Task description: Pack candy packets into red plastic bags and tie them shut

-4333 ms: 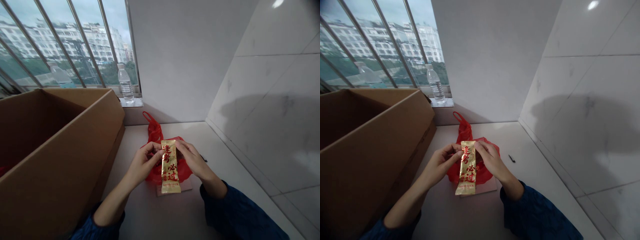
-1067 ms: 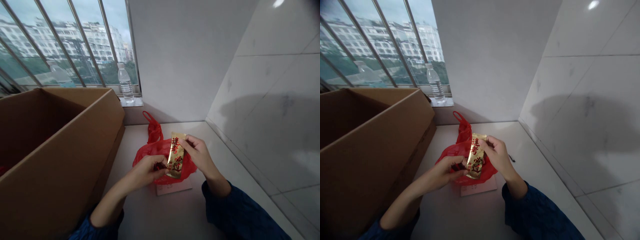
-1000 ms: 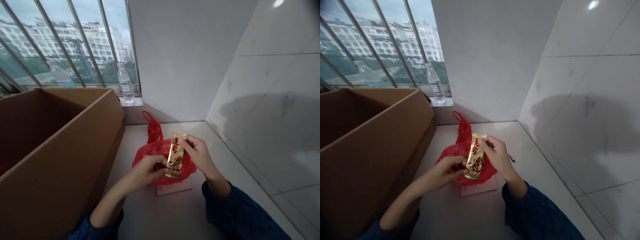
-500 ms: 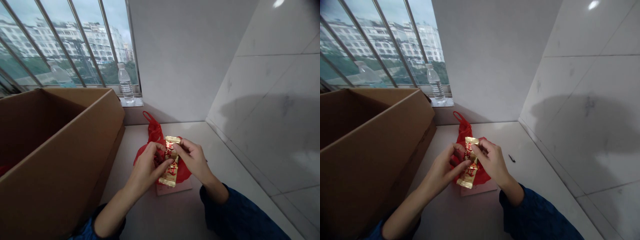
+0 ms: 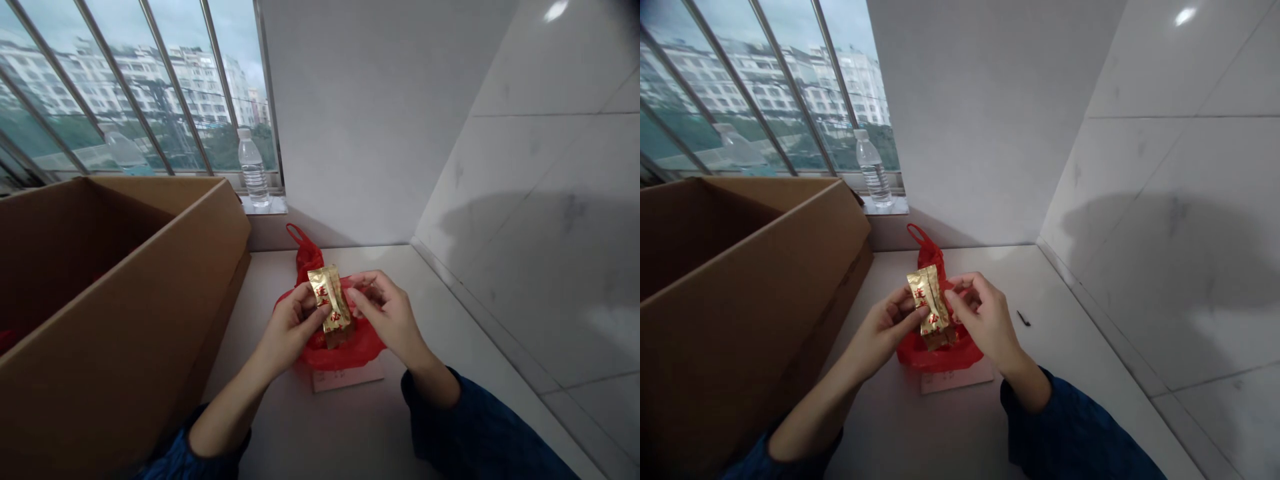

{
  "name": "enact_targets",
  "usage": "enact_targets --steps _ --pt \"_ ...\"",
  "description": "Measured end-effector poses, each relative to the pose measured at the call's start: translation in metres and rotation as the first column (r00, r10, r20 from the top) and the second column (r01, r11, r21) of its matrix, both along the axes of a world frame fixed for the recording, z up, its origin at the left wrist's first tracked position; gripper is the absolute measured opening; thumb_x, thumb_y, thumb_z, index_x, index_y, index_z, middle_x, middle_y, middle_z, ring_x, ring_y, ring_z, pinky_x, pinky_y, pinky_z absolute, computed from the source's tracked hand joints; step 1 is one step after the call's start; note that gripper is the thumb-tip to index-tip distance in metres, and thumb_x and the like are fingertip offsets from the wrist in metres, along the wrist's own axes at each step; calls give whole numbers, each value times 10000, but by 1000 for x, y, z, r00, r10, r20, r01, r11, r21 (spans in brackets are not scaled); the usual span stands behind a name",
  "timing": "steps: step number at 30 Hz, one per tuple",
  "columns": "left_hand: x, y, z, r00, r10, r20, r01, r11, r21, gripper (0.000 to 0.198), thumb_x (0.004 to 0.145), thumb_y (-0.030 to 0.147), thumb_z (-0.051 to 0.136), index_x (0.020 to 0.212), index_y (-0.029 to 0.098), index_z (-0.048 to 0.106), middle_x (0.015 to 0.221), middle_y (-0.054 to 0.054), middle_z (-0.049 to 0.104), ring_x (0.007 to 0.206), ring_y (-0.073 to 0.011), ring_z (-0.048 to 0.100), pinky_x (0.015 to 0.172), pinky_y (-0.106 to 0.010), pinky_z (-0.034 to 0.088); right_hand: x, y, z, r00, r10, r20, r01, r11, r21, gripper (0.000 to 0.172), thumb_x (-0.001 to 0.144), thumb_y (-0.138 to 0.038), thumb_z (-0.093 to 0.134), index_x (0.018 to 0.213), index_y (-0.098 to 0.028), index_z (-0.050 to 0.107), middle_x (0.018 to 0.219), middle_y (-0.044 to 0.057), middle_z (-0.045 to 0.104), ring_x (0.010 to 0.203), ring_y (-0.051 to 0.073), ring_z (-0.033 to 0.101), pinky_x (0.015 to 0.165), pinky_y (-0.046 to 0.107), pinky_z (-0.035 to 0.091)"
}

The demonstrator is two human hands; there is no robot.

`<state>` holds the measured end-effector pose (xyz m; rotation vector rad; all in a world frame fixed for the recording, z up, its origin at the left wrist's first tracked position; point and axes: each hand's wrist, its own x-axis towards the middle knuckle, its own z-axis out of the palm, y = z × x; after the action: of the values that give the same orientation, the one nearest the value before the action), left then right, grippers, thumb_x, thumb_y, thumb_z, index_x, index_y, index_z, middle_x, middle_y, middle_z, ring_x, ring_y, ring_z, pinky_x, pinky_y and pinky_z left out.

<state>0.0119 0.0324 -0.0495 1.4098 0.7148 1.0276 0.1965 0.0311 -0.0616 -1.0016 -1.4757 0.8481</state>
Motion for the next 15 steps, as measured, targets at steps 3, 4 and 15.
enact_targets --steps 3,4,15 --pt "-1 -1 -1 999 -42 -4 42 998 -36 413 908 291 656 1262 134 514 1116 -116 730 974 -213 713 875 -337 557 3 3 0 994 103 -34 -105 992 -71 240 940 -447 583 997 -221 639 798 -2 658 603 121 614 579 258 531" --pt "-2 -1 -1 999 -51 -14 50 998 -32 410 915 290 649 1272 135 518 1118 -114 731 982 -210 711 882 -334 552 3 3 0 990 137 -37 -140 987 -85 250 949 -453 566 968 -215 640 748 -11 644 593 120 606 577 257 525" --pt "-3 -6 4 994 -41 -99 40 999 -5 468 939 318 606 1363 151 502 1074 -104 722 932 -192 689 807 -296 537 4 3 3 977 190 -95 -202 969 -140 247 912 -451 613 849 -213 629 678 -27 639 572 120 606 568 260 526"
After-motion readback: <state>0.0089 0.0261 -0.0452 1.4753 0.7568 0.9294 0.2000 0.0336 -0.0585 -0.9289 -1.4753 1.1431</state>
